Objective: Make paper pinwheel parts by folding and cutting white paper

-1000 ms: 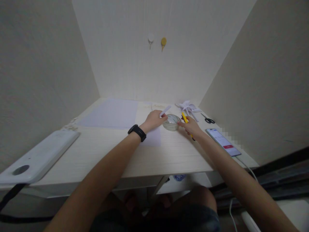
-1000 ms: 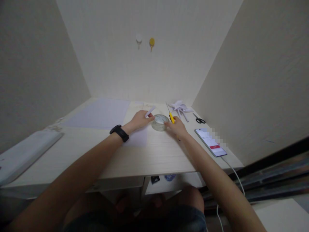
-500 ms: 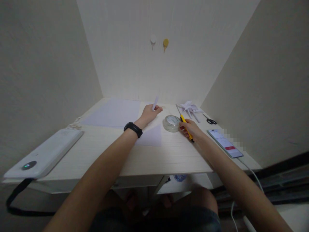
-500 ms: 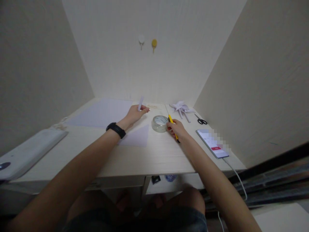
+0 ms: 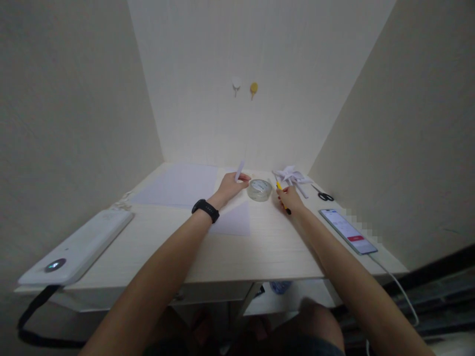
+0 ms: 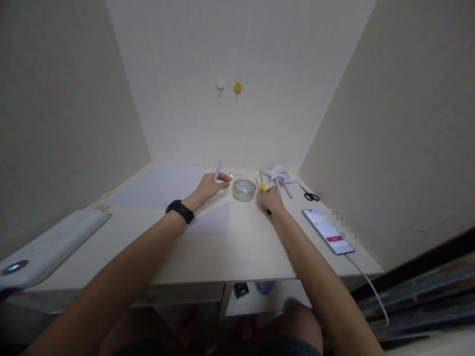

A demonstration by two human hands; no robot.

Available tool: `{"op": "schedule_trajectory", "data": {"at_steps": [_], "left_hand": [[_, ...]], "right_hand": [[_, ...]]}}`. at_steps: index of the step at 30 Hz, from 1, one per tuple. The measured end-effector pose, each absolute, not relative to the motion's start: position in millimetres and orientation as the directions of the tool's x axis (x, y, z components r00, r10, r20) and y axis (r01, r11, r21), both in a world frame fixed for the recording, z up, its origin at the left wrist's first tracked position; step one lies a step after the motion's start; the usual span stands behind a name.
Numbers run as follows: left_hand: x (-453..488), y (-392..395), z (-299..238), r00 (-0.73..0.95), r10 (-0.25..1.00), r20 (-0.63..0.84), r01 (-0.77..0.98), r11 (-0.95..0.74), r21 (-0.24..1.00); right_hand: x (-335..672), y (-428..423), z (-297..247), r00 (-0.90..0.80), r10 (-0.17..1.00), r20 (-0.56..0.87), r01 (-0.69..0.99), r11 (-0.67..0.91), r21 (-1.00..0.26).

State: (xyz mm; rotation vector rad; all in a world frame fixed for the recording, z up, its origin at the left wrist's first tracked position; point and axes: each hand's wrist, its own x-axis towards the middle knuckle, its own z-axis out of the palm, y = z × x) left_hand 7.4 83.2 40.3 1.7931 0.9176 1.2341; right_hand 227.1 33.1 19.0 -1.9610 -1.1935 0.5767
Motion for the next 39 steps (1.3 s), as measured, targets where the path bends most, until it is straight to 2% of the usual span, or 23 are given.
{"op": "schedule_trajectory", "data": {"at_steps": [5, 9, 13, 17, 19, 21, 23, 25, 28, 35, 39], "left_hand": [[11.5, 83.1, 39.1, 0.294, 0.863, 0.41, 0.144, -0.465, 0.874], [16.5, 77.0, 39.9, 0.324, 0.848, 0.42, 0.118, -0.477, 0.871], [22.9, 63.6, 46.7, 0.364, 0.838, 0.406, 0.047, -0.452, 0.891], [27.4, 42.3, 55.0, 0.411, 0.861, 0.299, -0.005, -0.326, 0.945], [27.4, 32.1, 55.7, 0.439, 0.86, 0.259, -0.013, -0.282, 0.959], [26.1, 25.1, 53.6, 0.457, 0.854, 0.249, -0.003, -0.279, 0.96], [24.5, 22.5, 50.0, 0.465, 0.845, 0.263, 0.016, -0.306, 0.952], [23.6, 23.9, 46.1, 0.462, 0.836, 0.297, 0.027, -0.348, 0.937], [23.9, 29.2, 41.5, 0.458, 0.818, 0.347, 0.039, -0.409, 0.912], [27.1, 30.6, 39.9, 0.518, 0.773, 0.366, 0.175, -0.515, 0.839], [29.5, 30.7, 38.2, 0.527, 0.747, 0.405, 0.234, -0.586, 0.776]], "right_hand": [[256.0, 10.3, 21.6, 0.457, 0.887, 0.07, 0.723, -0.325, -0.609], [266.3, 7.8, 15.4, 0.47, 0.875, 0.117, 0.804, -0.369, -0.467], [266.0, 11.8, 1.3, 0.478, 0.867, 0.14, 0.827, -0.391, -0.404], [263.2, 9.3, -3.9, 0.461, 0.864, 0.204, 0.85, -0.364, -0.38], [258.6, 5.8, -1.3, 0.416, 0.853, 0.315, 0.873, -0.277, -0.402], [249.3, 1.9, 3.6, 0.321, 0.821, 0.473, 0.863, -0.048, -0.503], [235.0, -1.8, 8.9, 0.237, 0.792, 0.563, 0.701, 0.262, -0.663], [218.4, -4.7, 13.6, 0.206, 0.806, 0.555, 0.464, 0.419, -0.781], [198.2, -7.7, 17.5, 0.24, 0.806, 0.542, 0.315, 0.463, -0.828], [192.4, -9.0, 14.1, 0.283, 0.801, 0.527, 0.344, 0.428, -0.836], [192.0, -9.0, 11.3, 0.328, 0.813, 0.481, 0.302, 0.392, -0.869]]}}
